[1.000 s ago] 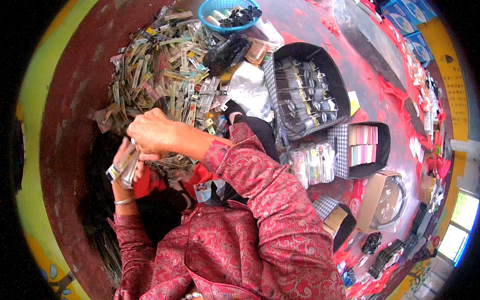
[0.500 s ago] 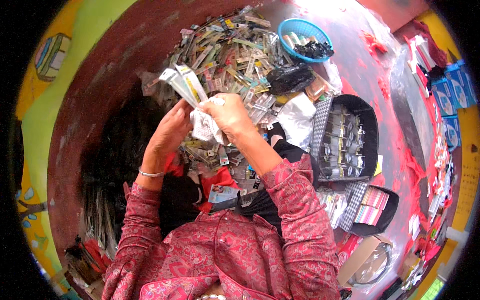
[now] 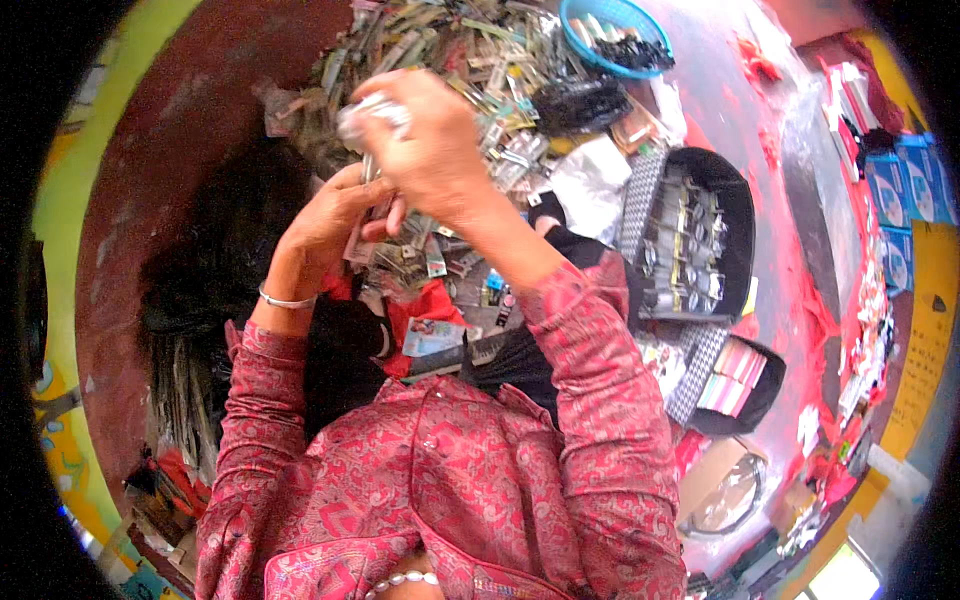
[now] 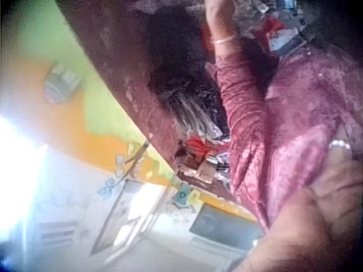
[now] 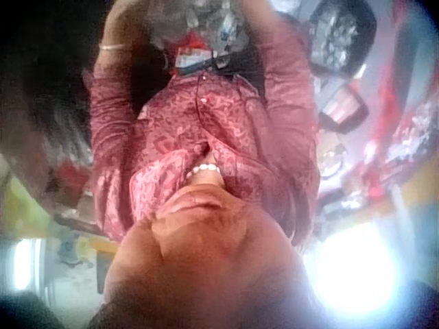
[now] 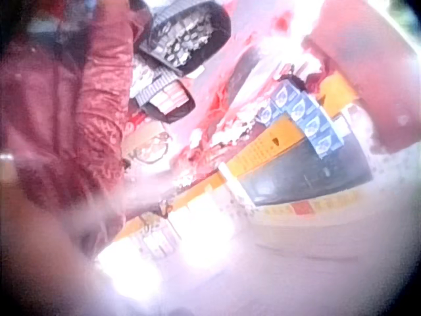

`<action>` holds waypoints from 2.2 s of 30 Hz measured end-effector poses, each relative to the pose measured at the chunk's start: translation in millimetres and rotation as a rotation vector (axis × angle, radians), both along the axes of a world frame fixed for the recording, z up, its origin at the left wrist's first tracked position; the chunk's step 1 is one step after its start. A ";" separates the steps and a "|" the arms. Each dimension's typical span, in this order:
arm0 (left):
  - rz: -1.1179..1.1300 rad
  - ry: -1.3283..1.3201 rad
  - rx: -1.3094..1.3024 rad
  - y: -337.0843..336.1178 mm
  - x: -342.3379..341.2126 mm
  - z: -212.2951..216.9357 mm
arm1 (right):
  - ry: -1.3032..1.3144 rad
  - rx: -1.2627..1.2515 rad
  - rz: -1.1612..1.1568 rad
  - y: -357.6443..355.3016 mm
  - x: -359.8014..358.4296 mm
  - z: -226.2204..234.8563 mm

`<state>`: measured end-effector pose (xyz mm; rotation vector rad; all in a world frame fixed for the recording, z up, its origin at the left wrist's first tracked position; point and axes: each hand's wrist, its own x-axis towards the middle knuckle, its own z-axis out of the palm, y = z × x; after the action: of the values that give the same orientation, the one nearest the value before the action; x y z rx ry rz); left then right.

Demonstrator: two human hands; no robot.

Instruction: The person sits on the floor and sorts through a large pile of small packaged items, picking them up one by one, inspecting them, and placing them into a nearby container. The person handles the items by hand without using any tools.

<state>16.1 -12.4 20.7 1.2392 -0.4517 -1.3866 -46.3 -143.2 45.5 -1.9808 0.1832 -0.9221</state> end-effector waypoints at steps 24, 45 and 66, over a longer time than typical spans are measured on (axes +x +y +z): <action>0.416 0.343 -0.386 39.8 51.0 -3.1 | 0.528 0.272 -0.187 -73.5 20.9 -31.8; 0.717 0.439 -0.256 29.9 61.0 -1.8 | 0.883 -0.003 0.148 20.1 17.6 -217.7; 0.901 0.333 -0.197 45.0 54.9 -10.7 | 0.326 1.172 0.326 -68.1 25.8 -46.7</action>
<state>71.0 32.6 9.9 0.8466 0.2002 -0.7169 -20.6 -211.3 -1.2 -0.9824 0.4469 -0.1459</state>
